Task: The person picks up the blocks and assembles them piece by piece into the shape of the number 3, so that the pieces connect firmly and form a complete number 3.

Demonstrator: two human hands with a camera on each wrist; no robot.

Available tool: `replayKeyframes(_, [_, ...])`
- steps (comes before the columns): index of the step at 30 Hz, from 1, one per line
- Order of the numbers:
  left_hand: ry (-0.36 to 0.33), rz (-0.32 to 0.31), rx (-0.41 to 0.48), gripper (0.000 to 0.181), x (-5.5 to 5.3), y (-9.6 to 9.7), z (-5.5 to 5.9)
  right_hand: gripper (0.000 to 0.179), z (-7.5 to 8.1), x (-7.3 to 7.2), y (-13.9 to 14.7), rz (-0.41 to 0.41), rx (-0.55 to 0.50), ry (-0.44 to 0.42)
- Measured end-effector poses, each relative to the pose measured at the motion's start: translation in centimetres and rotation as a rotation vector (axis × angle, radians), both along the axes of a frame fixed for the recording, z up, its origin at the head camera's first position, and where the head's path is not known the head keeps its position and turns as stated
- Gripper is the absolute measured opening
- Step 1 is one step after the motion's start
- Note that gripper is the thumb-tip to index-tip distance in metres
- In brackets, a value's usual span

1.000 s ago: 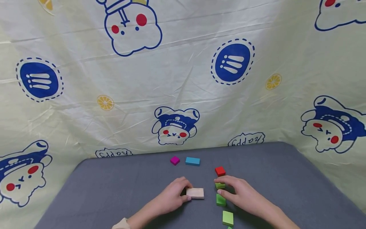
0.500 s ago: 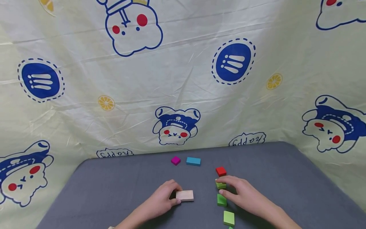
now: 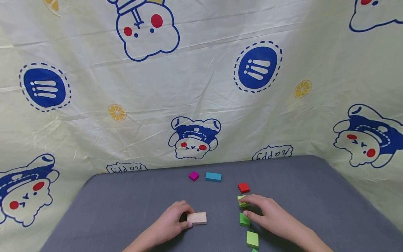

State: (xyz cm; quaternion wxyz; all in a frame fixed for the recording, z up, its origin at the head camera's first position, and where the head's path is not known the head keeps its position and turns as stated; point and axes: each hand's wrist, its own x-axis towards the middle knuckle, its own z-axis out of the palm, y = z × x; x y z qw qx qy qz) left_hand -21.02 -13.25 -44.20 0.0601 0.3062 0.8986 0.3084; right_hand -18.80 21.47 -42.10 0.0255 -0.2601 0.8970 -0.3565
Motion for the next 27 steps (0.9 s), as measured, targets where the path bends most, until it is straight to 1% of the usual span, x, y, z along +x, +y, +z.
replayKeyframes(3, [-0.007, 0.002, -0.002, 0.019, -0.31, -0.07, 0.01, 0.042, 0.06, 0.07, 0.24, 0.010, 0.018, 0.010])
replayKeyframes(6, [-0.004, -0.003, -0.005, 0.019, -0.61, -0.09, 0.04, 0.042, 0.05, 0.06, 0.48, 0.012, 0.038, -0.003])
replayKeyframes(9, [0.001, -0.017, -0.009, 0.019, -0.78, -0.08, 0.05, 0.042, -0.09, -0.03, 0.72, 0.019, 0.055, -0.047])
replayKeyframes(14, [-0.006, -0.033, -0.021, 0.019, -0.84, -0.08, 0.04, 0.043, -0.52, -0.04, 0.99, 0.046, 0.053, -0.123])
replayKeyframes(19, [0.007, -0.033, -0.031, 0.019, -0.88, -0.01, 0.11, 0.041, -0.78, -0.04, 1.05, 0.048, 0.052, -0.165])
replayKeyframes(23, [0.019, -0.029, -0.017, 0.020, -0.79, 0.00, 0.07, 0.038, -0.83, -0.15, 1.04, 0.045, 0.070, -0.165])
replayKeyframes(27, [0.027, -0.022, 0.004, 0.021, -0.69, -0.02, -0.02, 0.036, -0.82, -0.26, 1.01, 0.045, 0.084, -0.138])
